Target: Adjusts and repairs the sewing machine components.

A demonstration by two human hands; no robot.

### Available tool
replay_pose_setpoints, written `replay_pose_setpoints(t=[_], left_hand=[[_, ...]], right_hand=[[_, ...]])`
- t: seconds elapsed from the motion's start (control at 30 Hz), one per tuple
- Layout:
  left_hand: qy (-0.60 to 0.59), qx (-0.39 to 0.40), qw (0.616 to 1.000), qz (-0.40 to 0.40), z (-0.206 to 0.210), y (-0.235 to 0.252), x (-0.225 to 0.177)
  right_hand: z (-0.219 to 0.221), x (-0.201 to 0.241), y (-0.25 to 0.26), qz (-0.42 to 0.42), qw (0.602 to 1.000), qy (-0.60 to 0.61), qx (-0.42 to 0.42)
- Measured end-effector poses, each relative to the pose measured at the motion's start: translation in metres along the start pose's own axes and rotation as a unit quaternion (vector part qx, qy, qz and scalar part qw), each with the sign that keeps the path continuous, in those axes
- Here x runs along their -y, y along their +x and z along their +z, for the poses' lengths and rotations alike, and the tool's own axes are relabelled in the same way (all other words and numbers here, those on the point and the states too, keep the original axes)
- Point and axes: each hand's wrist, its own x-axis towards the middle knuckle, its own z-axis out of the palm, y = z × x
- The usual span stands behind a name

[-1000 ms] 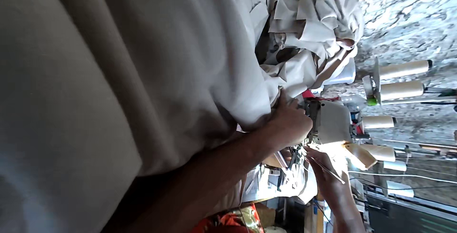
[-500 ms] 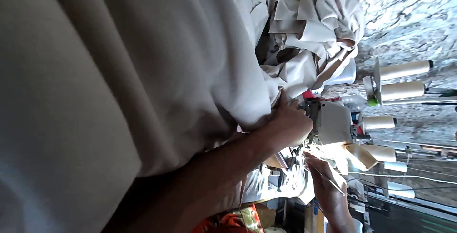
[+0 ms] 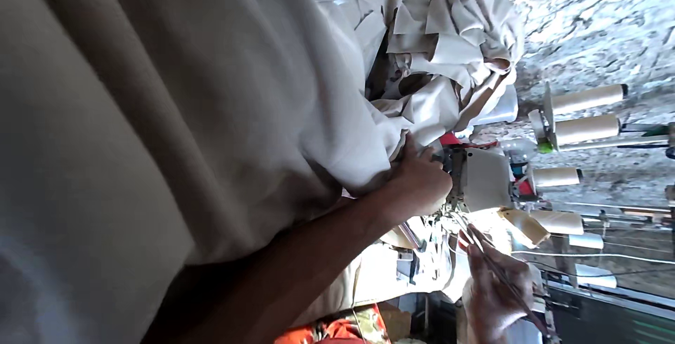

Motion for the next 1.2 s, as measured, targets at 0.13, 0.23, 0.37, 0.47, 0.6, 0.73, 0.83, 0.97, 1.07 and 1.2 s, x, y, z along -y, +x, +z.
replay_pose_setpoints(t=[0.13,0.23,0.37,0.47,0.6,0.73,0.83,0.97,1.07,1.2], left_hand=[[0.004,0.007,1.000,-0.006,-0.003,-0.001,0.000],[0.012,-0.006,1.000,-0.003,-0.001,-0.001,0.000],[0.002,-0.016,1.000,0.001,0.001,-0.002,0.002],[0.011,0.000,1.000,-0.006,-0.001,-0.001,0.001],[0.020,-0.008,1.000,-0.003,0.000,-0.001,0.002],[0.014,-0.015,1.000,-0.001,0.001,-0.001,0.002],[0.012,-0.010,1.000,-0.002,0.000,-0.001,0.002],[0.007,-0.012,1.000,-0.003,0.002,0.000,0.002],[0.007,-0.014,1.000,-0.003,0.002,0.000,0.003],[0.011,-0.012,1.000,-0.004,0.002,0.001,0.002]], right_hand=[[0.011,0.002,0.002,0.019,0.996,0.077,-0.043],[0.018,-0.005,0.001,0.076,0.987,0.125,-0.073],[0.024,-0.005,0.002,0.076,0.984,0.144,-0.076],[0.024,-0.004,-0.004,0.060,0.987,0.132,-0.063],[0.026,-0.008,-0.010,0.064,0.989,0.117,-0.065],[0.027,-0.009,-0.009,0.059,0.992,0.103,-0.053],[0.028,-0.008,-0.008,0.065,0.992,0.098,-0.054],[0.029,-0.007,-0.007,0.070,0.990,0.108,-0.050],[0.030,-0.008,-0.006,0.065,0.991,0.105,-0.051],[0.028,-0.007,-0.004,0.061,0.990,0.115,-0.048]])
